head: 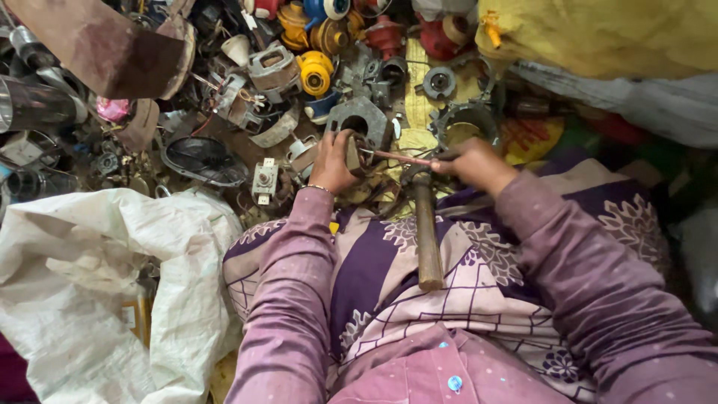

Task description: The person sits on the floor and uses a hammer and a metal rod to dismantle a cylindrical electrical component. They repeatedly strike the component to separate parts and extract copper windings.

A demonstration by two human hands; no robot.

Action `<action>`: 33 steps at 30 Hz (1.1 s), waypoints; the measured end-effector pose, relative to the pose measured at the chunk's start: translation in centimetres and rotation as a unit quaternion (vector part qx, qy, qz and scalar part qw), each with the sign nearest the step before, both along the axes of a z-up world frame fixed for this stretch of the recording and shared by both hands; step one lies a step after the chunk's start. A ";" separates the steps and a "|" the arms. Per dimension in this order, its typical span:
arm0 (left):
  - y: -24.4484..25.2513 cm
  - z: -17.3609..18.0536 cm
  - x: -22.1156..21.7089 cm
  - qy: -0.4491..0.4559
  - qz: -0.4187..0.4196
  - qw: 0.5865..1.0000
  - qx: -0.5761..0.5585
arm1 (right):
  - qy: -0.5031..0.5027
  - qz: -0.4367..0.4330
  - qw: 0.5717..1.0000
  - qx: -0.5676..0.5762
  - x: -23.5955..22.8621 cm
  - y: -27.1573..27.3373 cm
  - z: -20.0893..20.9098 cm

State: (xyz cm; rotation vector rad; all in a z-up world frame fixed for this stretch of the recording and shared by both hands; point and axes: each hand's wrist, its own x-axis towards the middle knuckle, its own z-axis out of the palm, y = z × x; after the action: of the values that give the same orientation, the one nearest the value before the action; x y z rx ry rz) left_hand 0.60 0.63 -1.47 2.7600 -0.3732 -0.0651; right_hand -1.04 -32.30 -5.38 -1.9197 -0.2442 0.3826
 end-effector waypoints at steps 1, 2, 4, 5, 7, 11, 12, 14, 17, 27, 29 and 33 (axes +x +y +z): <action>0.0 -0.1 0.3 -0.003 0.003 1.000 0.006 | 0.011 -0.008 0.997 -0.077 -0.7 0.5 0.3; 0.0 -0.3 0.5 0.015 0.012 1.000 0.024 | 0.023 -0.016 0.988 -0.153 -1.7 1.2 0.6; 0.1 -0.5 1.0 0.048 0.028 0.997 0.060 | 0.046 -0.019 0.970 -0.239 -3.6 2.7 1.8; 0.1 -0.7 1.2 0.044 0.033 0.995 0.081 | 0.056 -0.014 0.967 -0.249 -4.5 3.4 2.5; 0.3 -1.4 1.3 0.042 0.038 0.991 0.124 | 0.015 -0.009 0.962 -0.272 -5.8 3.9 3.5; 0.1 -3.7 1.3 -0.015 0.035 0.979 0.199 | -0.099 -0.014 0.961 -0.260 -5.7 3.1 3.2; 0.3 -3.9 1.4 -0.032 0.028 0.977 0.210 | -0.103 -0.013 0.966 -0.238 -4.9 2.9 2.8; 0.9 -3.9 1.2 -0.051 0.013 0.980 0.194 | -0.072 -0.034 0.986 -0.148 -2.7 1.9 1.4; 1.0 -3.7 0.9 -0.055 -0.015 0.990 0.128 | 0.143 -0.012 0.988 -0.056 -0.1 1.1 -1.3; 0.5 -2.4 0.1 -0.022 -0.008 0.992 0.124 | 0.093 0.058 0.964 -0.244 -0.4 -1.2 -0.3; 0.6 -2.7 0.2 -0.027 -0.010 0.993 0.119 | 0.019 0.042 0.983 -0.177 -0.8 -2.3 1.6; 1.3 -3.2 0.1 -0.042 -0.011 0.993 0.106 | -0.093 0.032 0.988 -0.122 -1.5 -2.8 5.0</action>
State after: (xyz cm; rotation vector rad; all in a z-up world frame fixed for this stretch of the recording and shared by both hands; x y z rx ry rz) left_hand 0.68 1.93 -4.67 2.9753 -0.4429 0.0057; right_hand -2.56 -35.07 -0.38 -2.1968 -0.3980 0.2856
